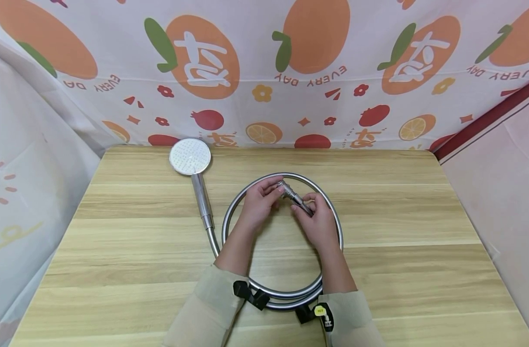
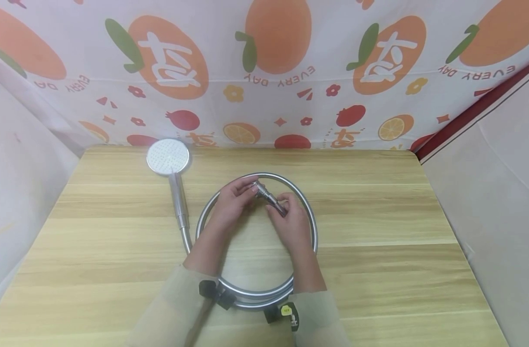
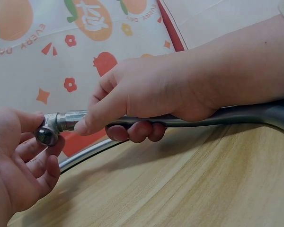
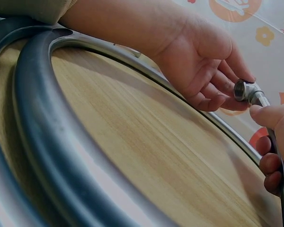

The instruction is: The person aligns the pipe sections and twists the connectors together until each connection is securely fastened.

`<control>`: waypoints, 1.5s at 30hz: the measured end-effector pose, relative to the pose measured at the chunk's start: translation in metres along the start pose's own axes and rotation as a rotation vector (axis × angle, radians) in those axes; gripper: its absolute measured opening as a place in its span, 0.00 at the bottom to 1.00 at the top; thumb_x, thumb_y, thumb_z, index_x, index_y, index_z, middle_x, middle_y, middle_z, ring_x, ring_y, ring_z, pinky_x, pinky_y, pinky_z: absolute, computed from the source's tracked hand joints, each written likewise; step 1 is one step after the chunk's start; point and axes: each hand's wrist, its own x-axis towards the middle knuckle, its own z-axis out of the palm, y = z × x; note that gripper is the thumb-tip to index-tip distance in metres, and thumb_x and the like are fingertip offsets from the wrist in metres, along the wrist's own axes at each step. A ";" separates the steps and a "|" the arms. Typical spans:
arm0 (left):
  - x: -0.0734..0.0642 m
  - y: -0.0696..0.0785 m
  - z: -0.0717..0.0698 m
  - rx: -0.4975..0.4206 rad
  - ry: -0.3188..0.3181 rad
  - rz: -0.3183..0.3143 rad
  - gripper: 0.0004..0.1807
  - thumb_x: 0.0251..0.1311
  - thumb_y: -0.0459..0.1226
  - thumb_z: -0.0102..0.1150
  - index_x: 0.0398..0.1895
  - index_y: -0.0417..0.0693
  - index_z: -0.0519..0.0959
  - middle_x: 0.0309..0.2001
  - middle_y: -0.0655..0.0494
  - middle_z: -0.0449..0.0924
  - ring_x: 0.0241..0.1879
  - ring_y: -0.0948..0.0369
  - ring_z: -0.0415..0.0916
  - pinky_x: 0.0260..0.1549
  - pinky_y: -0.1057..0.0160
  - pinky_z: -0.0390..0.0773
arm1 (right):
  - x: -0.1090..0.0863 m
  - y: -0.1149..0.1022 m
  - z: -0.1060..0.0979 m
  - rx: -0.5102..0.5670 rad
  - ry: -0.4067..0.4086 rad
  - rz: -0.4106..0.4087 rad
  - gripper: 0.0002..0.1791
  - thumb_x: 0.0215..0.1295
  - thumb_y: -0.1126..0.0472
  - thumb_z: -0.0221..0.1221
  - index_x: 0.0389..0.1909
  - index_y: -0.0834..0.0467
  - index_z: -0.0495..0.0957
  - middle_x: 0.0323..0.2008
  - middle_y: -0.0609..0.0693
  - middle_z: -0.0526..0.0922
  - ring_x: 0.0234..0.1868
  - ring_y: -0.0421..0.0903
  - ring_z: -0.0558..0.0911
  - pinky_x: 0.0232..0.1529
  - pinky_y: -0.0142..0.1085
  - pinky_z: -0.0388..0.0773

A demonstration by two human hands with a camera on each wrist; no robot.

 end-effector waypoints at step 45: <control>0.000 -0.002 0.000 0.011 -0.007 0.020 0.19 0.64 0.32 0.62 0.58 0.38 0.78 0.39 0.57 0.85 0.31 0.59 0.74 0.24 0.67 0.73 | 0.000 0.002 0.001 -0.041 -0.006 -0.034 0.17 0.65 0.45 0.62 0.47 0.52 0.80 0.21 0.46 0.75 0.21 0.44 0.70 0.22 0.35 0.67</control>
